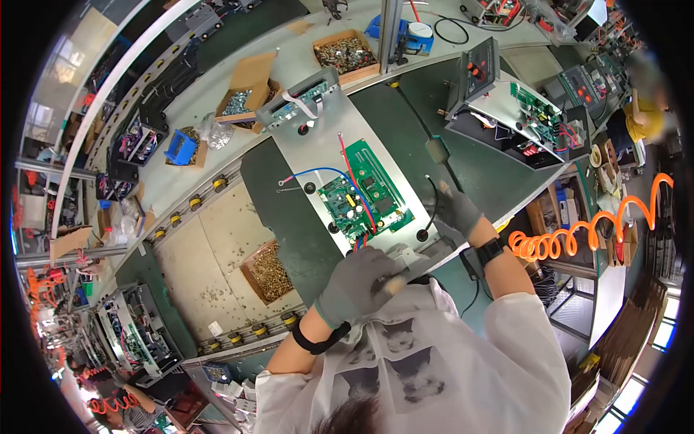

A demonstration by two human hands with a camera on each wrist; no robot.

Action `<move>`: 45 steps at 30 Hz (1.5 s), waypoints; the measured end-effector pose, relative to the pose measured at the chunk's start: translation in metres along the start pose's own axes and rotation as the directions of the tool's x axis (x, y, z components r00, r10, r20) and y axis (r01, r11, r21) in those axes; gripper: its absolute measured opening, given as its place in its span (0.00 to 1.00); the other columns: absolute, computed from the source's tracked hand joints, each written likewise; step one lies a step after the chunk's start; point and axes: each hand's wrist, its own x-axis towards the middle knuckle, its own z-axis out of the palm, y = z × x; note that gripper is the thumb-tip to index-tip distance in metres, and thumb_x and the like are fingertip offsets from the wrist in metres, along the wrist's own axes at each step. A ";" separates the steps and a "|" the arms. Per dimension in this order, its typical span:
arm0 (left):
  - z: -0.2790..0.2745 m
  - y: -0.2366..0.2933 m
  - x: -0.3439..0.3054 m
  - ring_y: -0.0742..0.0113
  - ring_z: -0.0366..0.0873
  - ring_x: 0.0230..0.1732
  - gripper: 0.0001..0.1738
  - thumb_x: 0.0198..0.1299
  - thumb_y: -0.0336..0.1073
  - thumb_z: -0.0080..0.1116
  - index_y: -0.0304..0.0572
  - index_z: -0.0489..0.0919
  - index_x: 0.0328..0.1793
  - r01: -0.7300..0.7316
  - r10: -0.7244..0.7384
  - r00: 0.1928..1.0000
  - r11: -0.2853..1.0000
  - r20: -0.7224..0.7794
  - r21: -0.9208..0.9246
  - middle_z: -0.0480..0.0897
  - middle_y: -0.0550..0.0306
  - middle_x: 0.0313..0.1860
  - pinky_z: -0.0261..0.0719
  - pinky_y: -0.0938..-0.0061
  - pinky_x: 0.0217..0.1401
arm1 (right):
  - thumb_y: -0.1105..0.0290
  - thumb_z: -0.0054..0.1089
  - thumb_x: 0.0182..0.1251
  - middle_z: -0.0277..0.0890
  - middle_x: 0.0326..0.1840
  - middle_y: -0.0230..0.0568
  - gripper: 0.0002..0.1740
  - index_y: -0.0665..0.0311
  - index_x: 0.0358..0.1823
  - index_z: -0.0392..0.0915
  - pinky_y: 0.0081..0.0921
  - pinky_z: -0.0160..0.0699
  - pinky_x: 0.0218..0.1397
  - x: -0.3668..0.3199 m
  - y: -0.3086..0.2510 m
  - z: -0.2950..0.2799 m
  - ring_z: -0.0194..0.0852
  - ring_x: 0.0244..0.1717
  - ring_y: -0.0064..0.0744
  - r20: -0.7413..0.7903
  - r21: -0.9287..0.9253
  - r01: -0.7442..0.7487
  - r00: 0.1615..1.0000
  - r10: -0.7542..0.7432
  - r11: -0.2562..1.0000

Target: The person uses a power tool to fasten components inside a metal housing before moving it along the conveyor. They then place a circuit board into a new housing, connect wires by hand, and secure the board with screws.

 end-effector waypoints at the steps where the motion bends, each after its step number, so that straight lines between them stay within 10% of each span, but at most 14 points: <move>1: 0.000 -0.005 0.001 0.54 0.75 0.32 0.09 0.52 0.34 0.61 0.41 0.81 0.39 0.007 -0.008 0.992 1.000 -0.124 -0.007 0.76 0.52 0.29 0.73 0.66 0.34 | 0.53 0.45 0.74 0.76 0.34 0.37 0.23 0.68 0.49 0.75 0.26 0.77 0.43 0.003 -0.008 0.008 0.75 0.36 0.28 0.095 0.140 0.062 0.993 -0.075 0.988; 5: -0.009 -0.014 0.015 0.55 0.77 0.32 0.10 0.57 0.33 0.57 0.41 0.80 0.45 0.120 -0.158 0.907 0.986 -0.390 -0.120 0.79 0.51 0.34 0.76 0.66 0.34 | 0.60 0.44 0.75 0.72 0.38 0.33 0.18 0.65 0.56 0.71 0.24 0.72 0.51 -0.020 -0.054 0.046 0.70 0.41 0.24 0.279 -0.139 0.198 0.948 -0.154 0.970; 8: -0.006 -0.020 0.031 0.59 0.80 0.33 0.11 0.58 0.31 0.56 0.41 0.80 0.48 0.178 -0.251 0.845 0.965 -0.472 -0.194 0.80 0.50 0.39 0.78 0.69 0.33 | 0.67 0.49 0.73 0.72 0.33 0.32 0.14 0.65 0.53 0.76 0.21 0.69 0.42 -0.050 -0.063 0.082 0.67 0.36 0.21 0.391 -0.729 0.395 0.911 -0.133 0.560; 11: -0.001 -0.029 0.035 0.58 0.82 0.34 0.13 0.56 0.28 0.58 0.43 0.80 0.49 0.197 -0.299 0.800 0.950 -0.521 -0.243 0.81 0.49 0.39 0.80 0.69 0.34 | 0.63 0.53 0.70 0.74 0.27 0.34 0.15 0.64 0.50 0.80 0.23 0.71 0.37 -0.073 -0.065 0.112 0.67 0.30 0.22 0.372 -0.836 0.385 0.921 -0.113 0.391; 19: 0.005 -0.033 0.023 0.60 0.81 0.32 0.09 0.50 0.26 0.60 0.45 0.77 0.38 0.126 -0.162 0.817 0.987 -0.553 -0.103 0.82 0.57 0.31 0.78 0.69 0.33 | 0.66 0.63 0.61 0.79 0.30 0.43 0.13 0.60 0.46 0.84 0.27 0.74 0.38 -0.082 -0.064 0.134 0.75 0.33 0.31 0.473 -0.778 0.554 0.827 -0.303 0.297; 26: -0.004 -0.054 0.013 0.56 0.80 0.38 0.16 0.51 0.31 0.64 0.46 0.78 0.47 0.182 -0.013 0.743 0.966 -0.669 0.183 0.82 0.55 0.39 0.79 0.68 0.38 | 0.67 0.65 0.52 0.78 0.30 0.41 0.08 0.60 0.33 0.84 0.34 0.75 0.36 -0.076 -0.069 0.127 0.77 0.33 0.40 0.539 -0.841 0.523 0.798 -0.268 -0.134; 30: 0.004 -0.075 -0.012 0.60 0.79 0.40 0.15 0.52 0.30 0.63 0.43 0.78 0.48 0.260 -0.348 0.615 0.937 -0.708 -0.234 0.80 0.53 0.41 0.78 0.69 0.43 | 0.67 0.61 0.52 0.77 0.30 0.38 0.05 0.57 0.28 0.82 0.38 0.74 0.36 -0.058 -0.064 0.108 0.76 0.32 0.44 0.601 -0.738 0.460 0.780 -0.172 -0.494; 45: 0.029 -0.109 -0.048 0.65 0.80 0.37 0.13 0.56 0.26 0.58 0.36 0.76 0.49 0.347 -0.514 0.576 0.858 -0.636 -0.379 0.80 0.52 0.42 0.79 0.74 0.42 | 0.65 0.60 0.48 0.74 0.26 0.38 0.06 0.58 0.23 0.79 0.39 0.71 0.37 -0.047 -0.053 0.133 0.75 0.34 0.42 0.608 -0.468 0.409 0.792 0.051 -0.783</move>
